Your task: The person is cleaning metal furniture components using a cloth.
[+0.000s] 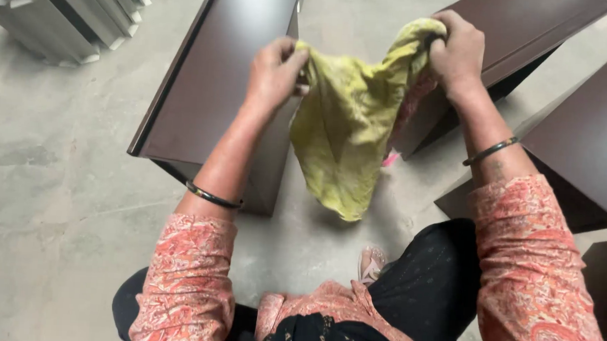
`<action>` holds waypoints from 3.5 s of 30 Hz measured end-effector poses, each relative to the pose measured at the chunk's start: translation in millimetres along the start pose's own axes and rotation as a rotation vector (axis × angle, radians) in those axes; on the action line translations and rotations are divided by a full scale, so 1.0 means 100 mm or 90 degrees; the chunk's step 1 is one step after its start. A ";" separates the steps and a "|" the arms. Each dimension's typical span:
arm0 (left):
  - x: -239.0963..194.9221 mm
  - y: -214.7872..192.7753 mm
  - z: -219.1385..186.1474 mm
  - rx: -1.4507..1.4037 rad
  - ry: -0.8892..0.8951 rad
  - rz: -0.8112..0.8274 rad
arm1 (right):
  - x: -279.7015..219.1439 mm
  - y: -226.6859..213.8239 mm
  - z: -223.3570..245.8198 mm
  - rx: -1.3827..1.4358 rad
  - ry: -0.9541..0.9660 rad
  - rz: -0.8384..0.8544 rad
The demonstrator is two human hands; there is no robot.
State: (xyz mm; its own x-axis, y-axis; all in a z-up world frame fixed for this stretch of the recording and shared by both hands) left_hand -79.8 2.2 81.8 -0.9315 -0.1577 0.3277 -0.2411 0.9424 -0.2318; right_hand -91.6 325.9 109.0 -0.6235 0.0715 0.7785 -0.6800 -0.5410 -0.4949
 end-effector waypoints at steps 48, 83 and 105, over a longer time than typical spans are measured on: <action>-0.52 0.56 1.41 0.071 0.115 0.147 | 0.24 -0.03 1.44 0.767 0.277 0.237; -1.57 0.05 1.09 -0.255 -0.241 0.294 | -1.47 1.67 0.38 0.906 0.635 0.356; -1.10 -3.20 2.60 -0.004 -0.209 -0.442 | -0.85 2.51 3.14 0.174 -0.168 0.349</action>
State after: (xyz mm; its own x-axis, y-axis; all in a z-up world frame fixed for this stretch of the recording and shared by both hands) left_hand 29.0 -358.8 -117.9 -0.6004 -0.7926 0.1067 -0.7996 0.5968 -0.0667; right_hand -88.1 -79.4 40.2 -0.7124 -0.4631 0.5273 -0.1468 -0.6364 -0.7573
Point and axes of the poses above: each hand's wrist, its own x-axis towards the middle knuckle, its own y-axis out of the palm, z = x × y, the point moved 10 cm from there along x, towards the middle knuckle, and after that the axes turned 11 degrees about -z, right-handed, at the moved point
